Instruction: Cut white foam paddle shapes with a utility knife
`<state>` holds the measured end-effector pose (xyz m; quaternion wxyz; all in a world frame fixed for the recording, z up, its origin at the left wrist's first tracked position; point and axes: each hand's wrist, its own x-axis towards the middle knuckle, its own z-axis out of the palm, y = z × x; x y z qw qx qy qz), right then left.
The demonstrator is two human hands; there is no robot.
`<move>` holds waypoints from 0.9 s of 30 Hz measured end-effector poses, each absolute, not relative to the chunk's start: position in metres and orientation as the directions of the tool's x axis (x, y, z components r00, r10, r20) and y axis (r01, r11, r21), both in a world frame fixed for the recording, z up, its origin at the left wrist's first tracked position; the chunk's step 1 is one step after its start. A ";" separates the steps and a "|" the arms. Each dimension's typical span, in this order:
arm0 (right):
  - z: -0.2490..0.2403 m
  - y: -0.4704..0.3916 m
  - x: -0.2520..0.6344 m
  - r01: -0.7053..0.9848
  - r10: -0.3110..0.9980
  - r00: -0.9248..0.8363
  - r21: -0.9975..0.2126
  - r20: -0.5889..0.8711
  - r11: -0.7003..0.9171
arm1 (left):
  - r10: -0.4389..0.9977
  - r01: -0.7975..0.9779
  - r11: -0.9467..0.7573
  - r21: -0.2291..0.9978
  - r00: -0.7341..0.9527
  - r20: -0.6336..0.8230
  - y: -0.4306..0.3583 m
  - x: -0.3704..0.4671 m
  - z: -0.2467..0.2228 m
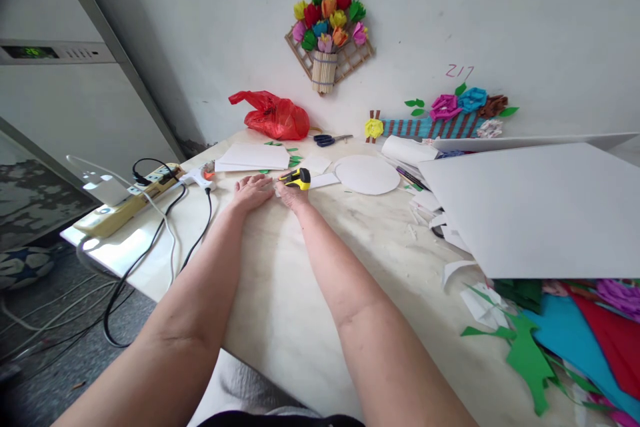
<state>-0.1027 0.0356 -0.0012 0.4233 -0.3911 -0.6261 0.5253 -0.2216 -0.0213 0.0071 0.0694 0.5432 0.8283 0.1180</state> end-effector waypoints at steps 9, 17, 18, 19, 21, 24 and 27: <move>-0.002 0.038 -0.101 0.066 0.934 -0.338 -0.987 0.116 0.147 | 0.920 0.880 0.376 0.291 -0.393 0.000 -0.021 -0.223 0.007; -0.002 0.036 -0.098 0.073 0.936 -0.326 -0.983 0.133 0.166 | 0.919 0.881 0.377 0.287 -0.395 0.007 -0.020 -0.222 0.007; -0.002 0.036 -0.098 0.068 0.936 -0.325 -0.984 0.137 0.167 | 0.919 0.882 0.375 0.286 -0.394 0.008 -0.020 -0.222 0.007; -0.002 0.036 -0.098 0.065 0.936 -0.325 -0.983 0.139 0.169 | 0.920 0.883 0.374 0.285 -0.393 0.011 -0.021 -0.222 0.008; -0.002 0.035 -0.098 0.059 0.932 -0.328 -0.982 0.151 0.180 | 0.922 0.885 0.370 0.284 -0.388 0.010 -0.022 -0.221 0.009; 0.000 0.034 -0.097 0.059 0.927 -0.335 -0.979 0.167 0.197 | 0.927 0.888 0.358 0.289 -0.376 0.006 -0.025 -0.219 0.012; 0.001 0.034 -0.097 0.051 0.931 -0.326 -0.981 0.161 0.188 | 0.932 0.891 0.344 0.295 -0.363 0.013 -0.028 -0.217 0.014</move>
